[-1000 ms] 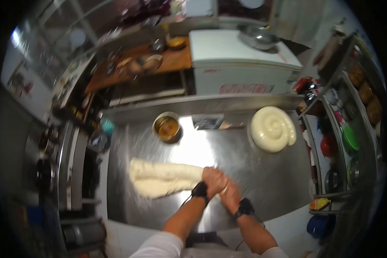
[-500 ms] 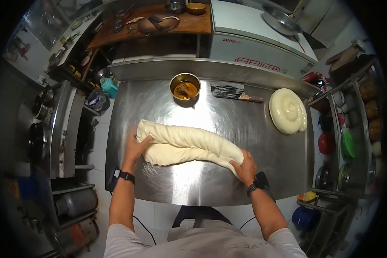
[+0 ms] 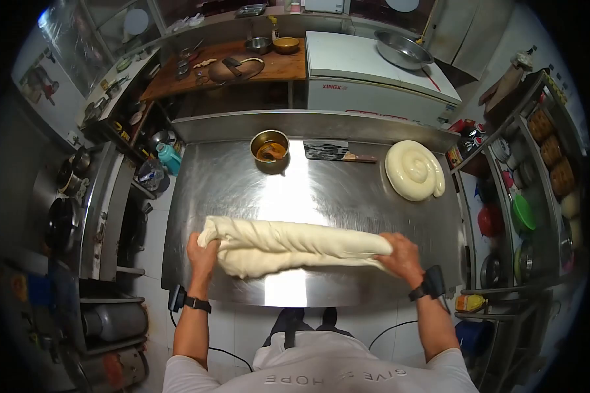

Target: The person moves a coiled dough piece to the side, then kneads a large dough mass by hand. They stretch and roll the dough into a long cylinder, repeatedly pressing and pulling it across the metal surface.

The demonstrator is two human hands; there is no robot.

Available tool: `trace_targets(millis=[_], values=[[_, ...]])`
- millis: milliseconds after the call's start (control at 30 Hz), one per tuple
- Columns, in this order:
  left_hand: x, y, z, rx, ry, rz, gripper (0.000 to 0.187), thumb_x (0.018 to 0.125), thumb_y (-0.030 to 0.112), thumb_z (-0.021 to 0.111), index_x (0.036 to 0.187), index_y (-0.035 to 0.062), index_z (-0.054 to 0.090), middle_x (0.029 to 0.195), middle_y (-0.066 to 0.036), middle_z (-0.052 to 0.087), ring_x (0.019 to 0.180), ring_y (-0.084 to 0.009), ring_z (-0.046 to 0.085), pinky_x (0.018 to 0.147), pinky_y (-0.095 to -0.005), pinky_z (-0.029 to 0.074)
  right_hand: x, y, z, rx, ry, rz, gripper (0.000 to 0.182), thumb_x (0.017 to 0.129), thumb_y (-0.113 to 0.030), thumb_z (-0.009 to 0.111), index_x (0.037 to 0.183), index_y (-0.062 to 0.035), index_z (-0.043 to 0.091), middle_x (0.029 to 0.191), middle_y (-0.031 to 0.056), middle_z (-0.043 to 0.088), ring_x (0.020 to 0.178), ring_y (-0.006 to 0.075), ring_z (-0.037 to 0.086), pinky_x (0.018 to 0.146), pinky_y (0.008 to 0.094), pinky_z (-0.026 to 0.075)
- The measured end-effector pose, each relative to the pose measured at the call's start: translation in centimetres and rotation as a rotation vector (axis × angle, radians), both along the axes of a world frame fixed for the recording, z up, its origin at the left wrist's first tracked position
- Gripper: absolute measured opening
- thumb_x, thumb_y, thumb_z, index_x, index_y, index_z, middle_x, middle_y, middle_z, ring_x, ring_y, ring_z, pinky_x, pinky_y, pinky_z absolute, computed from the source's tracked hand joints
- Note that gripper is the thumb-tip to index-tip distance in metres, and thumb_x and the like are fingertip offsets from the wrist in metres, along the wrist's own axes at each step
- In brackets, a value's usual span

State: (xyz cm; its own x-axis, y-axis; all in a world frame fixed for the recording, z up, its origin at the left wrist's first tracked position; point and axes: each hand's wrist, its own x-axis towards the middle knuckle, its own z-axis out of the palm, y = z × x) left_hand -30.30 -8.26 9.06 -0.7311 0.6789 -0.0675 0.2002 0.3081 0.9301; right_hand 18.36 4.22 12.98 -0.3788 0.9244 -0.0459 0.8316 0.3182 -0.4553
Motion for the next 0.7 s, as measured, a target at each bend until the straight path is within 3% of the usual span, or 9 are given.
trace_targets(millis=[167, 233, 267, 333, 500, 600, 633, 667, 700], values=[[8.9, -5.6, -8.5, -0.175, -0.336, -0.034, 0.032, 0.078, 0.008, 0.079, 0.104, 0.0002, 0.062, 0.098, -0.008, 0.066, 0.09, -0.0178, 0.062, 0.08, -0.0351, 0.053, 10.1, 1.0, -6.3, -0.103, -0.075, 0.037, 0.068, 0.069, -0.026, 0.092, 0.13, -0.0113, 0.065, 0.121, 0.0161, 0.068, 0.117, 0.0368, 0.064, 0.098, 0.0472, 0.052], [10.6, -6.9, -8.7, -0.139, -0.384, -0.018, 0.039, 0.08, 0.011, 0.08, 0.111, 0.0001, 0.06, 0.107, -0.011, 0.064, 0.096, -0.0191, 0.062, 0.083, -0.0345, 0.053, 10.7, 0.1, -7.6, 0.004, -0.369, 0.095, 0.085, 0.066, -0.027, 0.093, 0.14, -0.0073, 0.058, 0.134, 0.0215, 0.061, 0.13, 0.0405, 0.056, 0.108, 0.0499, 0.046], [9.7, -6.9, -9.2, -0.165, -0.177, -0.081, 0.045, 0.08, 0.012, 0.08, 0.118, -0.0006, 0.058, 0.113, -0.015, 0.063, 0.103, -0.0233, 0.061, 0.09, -0.0372, 0.051, 10.1, 0.3, -6.8, -0.181, -0.34, 0.128, 0.099, 0.064, -0.028, 0.094, 0.148, -0.0039, 0.049, 0.151, 0.0253, 0.05, 0.142, 0.0435, 0.044, 0.117, 0.051, 0.037], [10.5, -6.9, -6.6, -0.302, 0.333, -0.158, 0.068, 0.079, 0.018, 0.082, 0.137, -0.002, 0.054, 0.135, -0.027, 0.055, 0.127, -0.0391, 0.054, 0.111, -0.0476, 0.042, 8.9, 0.0, -9.1, -0.014, -0.153, 0.269, 0.097, 0.068, -0.035, 0.092, 0.148, -0.0001, 0.049, 0.154, 0.0261, 0.047, 0.145, 0.0438, 0.042, 0.121, 0.0494, 0.034], [16.6, 2.3, -3.4, -0.059, 0.701, -0.586, 0.069, 0.087, 0.033, 0.076, 0.143, -0.0009, 0.054, 0.152, -0.028, 0.046, 0.145, -0.045, 0.038, 0.12, -0.0546, 0.031, -4.0, -0.1, -11.4, -0.01, 0.083, 0.379, 0.099, 0.078, -0.053, 0.082, 0.149, 0.0053, 0.047, 0.153, 0.0287, 0.048, 0.146, 0.0416, 0.041, 0.124, 0.0466, 0.03], [20.6, 6.0, -5.8, -0.249, 0.884, -0.681, 0.056, 0.102, 0.041, 0.052, 0.141, 0.0017, 0.06, 0.153, -0.028, 0.046, 0.144, -0.0432, 0.039, 0.12, -0.055, 0.03, -10.0, -2.3, -8.2, -0.171, 0.156, 0.449, 0.09, 0.075, -0.058, 0.08, 0.143, -0.003, 0.056, 0.142, 0.0232, 0.059, 0.134, 0.0375, 0.054, 0.118, 0.0508, 0.034], [21.6, 5.7, -4.3, -0.328, 0.735, -0.715, 0.054, 0.104, 0.043, 0.048, 0.135, 0.0021, 0.064, 0.145, -0.026, 0.054, 0.138, -0.04, 0.047, 0.116, -0.0543, 0.034, -10.9, -3.2, -7.7, -0.191, -0.031, 0.489, 0.084, 0.073, -0.057, 0.08, 0.136, -0.0047, 0.061, 0.133, 0.0188, 0.065, 0.126, 0.0362, 0.06, 0.114, 0.0539, 0.037], [21.6, 5.6, -4.2, -0.724, 0.704, -1.053, 0.048, 0.102, 0.04, 0.05, 0.127, 0.0023, 0.067, 0.133, -0.023, 0.062, 0.129, -0.0359, 0.054, 0.112, -0.0538, 0.038, -11.3, -3.2, -8.6, -0.254, -0.068, 0.548, 0.082, 0.073, -0.057, 0.08, 0.133, -0.0055, 0.062, 0.131, 0.017, 0.067, 0.126, 0.0345, 0.06, 0.113, 0.0574, 0.037], [22.0, 3.4, -2.9, -0.601, 0.752, -1.114, 0.042, 0.099, 0.034, 0.053, 0.12, 0.0007, 0.067, 0.121, -0.02, 0.065, 0.12, -0.0336, 0.058, 0.11, -0.0538, 0.039, -10.2, -4.8, -8.0, -0.154, -0.012, 0.536, 0.082, 0.074, -0.054, 0.08, 0.137, -0.0052, 0.059, 0.135, 0.0163, 0.065, 0.131, 0.0326, 0.057, 0.115, 0.0583, 0.034]])
